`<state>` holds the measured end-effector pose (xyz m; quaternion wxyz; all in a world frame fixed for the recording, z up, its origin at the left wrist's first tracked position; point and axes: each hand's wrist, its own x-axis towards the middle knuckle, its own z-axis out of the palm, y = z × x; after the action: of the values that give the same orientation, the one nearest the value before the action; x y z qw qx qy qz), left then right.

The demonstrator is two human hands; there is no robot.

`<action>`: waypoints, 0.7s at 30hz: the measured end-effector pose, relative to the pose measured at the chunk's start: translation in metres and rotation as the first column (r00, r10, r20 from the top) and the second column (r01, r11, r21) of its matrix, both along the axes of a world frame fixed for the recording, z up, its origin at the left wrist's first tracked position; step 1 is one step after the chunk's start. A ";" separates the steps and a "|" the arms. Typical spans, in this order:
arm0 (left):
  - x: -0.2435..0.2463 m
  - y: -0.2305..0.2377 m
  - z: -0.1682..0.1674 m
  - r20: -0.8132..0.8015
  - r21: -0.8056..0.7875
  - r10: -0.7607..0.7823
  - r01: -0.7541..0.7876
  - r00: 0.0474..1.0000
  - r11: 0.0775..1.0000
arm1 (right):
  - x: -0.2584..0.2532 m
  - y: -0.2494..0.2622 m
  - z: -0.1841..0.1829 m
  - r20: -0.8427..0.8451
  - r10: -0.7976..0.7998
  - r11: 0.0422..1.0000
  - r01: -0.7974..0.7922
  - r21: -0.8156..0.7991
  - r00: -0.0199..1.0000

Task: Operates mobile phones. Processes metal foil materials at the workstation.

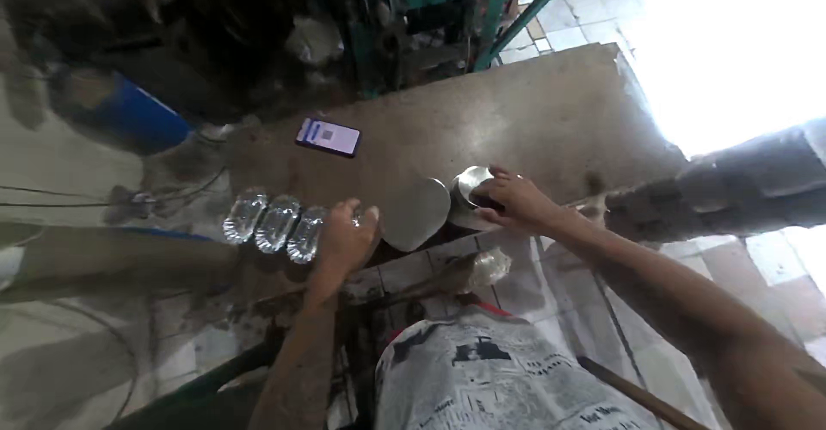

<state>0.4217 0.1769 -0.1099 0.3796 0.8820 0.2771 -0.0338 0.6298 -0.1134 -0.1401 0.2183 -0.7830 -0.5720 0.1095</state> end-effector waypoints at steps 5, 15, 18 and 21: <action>0.061 -0.082 0.021 -0.190 0.102 -0.300 0.323 0.935 0.941 | 0.013 -0.007 0.016 -0.303 0.065 0.998 -0.064 0.012 0.951; 0.109 -0.015 0.012 -0.090 -0.675 -0.676 0.454 0.732 0.582 | 0.022 -0.007 0.014 -0.370 0.095 0.995 -0.081 0.053 0.924; 0.110 -0.014 0.013 -0.095 -0.689 -0.680 0.445 0.727 0.572 | 0.017 -0.009 0.005 -0.341 0.067 0.990 -0.019 0.143 0.938; 0.110 -0.021 0.016 -0.112 -0.592 -0.652 0.477 0.750 0.650 | 0.011 -0.008 -0.004 -0.192 0.064 0.985 -0.032 0.167 0.979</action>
<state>0.5318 0.1558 -0.0941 0.5267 0.7665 0.0208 -0.3670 0.6404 -0.1216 -0.1443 0.3343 -0.7340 -0.5734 0.1442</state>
